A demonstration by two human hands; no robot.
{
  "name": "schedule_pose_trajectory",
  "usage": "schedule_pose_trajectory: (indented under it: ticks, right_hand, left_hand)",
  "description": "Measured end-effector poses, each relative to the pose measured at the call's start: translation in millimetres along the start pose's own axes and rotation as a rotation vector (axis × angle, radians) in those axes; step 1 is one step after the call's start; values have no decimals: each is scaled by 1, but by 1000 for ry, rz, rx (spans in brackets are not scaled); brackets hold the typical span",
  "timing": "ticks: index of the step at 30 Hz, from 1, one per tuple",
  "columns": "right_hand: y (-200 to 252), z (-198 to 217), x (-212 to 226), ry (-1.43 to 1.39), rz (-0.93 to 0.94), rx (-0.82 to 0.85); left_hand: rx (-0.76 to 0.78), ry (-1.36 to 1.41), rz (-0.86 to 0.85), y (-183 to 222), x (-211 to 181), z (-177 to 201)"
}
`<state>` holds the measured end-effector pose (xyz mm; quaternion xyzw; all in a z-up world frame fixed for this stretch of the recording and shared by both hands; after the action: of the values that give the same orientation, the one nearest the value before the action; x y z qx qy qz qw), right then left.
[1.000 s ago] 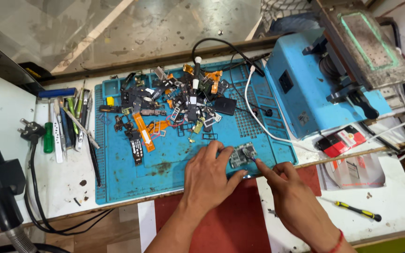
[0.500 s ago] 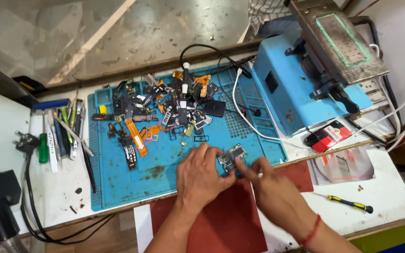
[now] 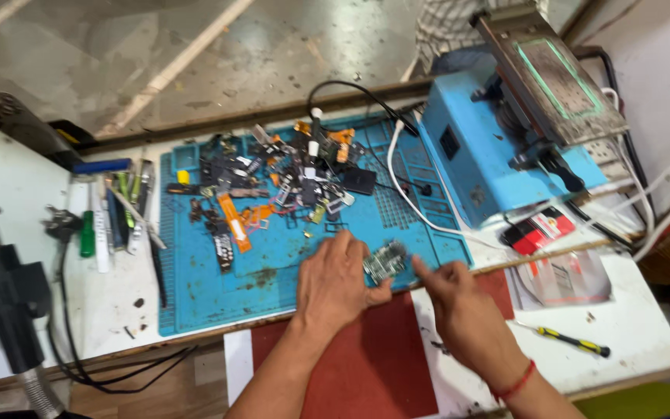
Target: The person works on a circuit board by hand using a small tool, moving the tool across the surface of the components.
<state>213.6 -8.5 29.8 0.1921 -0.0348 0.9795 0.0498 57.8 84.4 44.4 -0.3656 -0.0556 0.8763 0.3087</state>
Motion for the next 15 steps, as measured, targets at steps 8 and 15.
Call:
schedule_pose_trajectory:
  ticks: [8, 15]
  right_hand:
    - [13, -19, 14, 221, 42, 189]
    - [-35, 10, -1, 286, 99, 305]
  left_hand:
    - [-194, 16, -86, 37, -10, 14]
    - [-142, 163, -46, 31, 3, 13]
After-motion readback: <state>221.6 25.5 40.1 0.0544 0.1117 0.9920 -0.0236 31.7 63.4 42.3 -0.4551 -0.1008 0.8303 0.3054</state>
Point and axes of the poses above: each hand's wrist, its own y-axis away from the middle knuckle, its own z-axis out of the back of the hand, x = y × z, the point moved 9 cm from there along -y, towards the middle knuckle, and after that the axes turned 7 degrees about y, right-handed, at the moved point
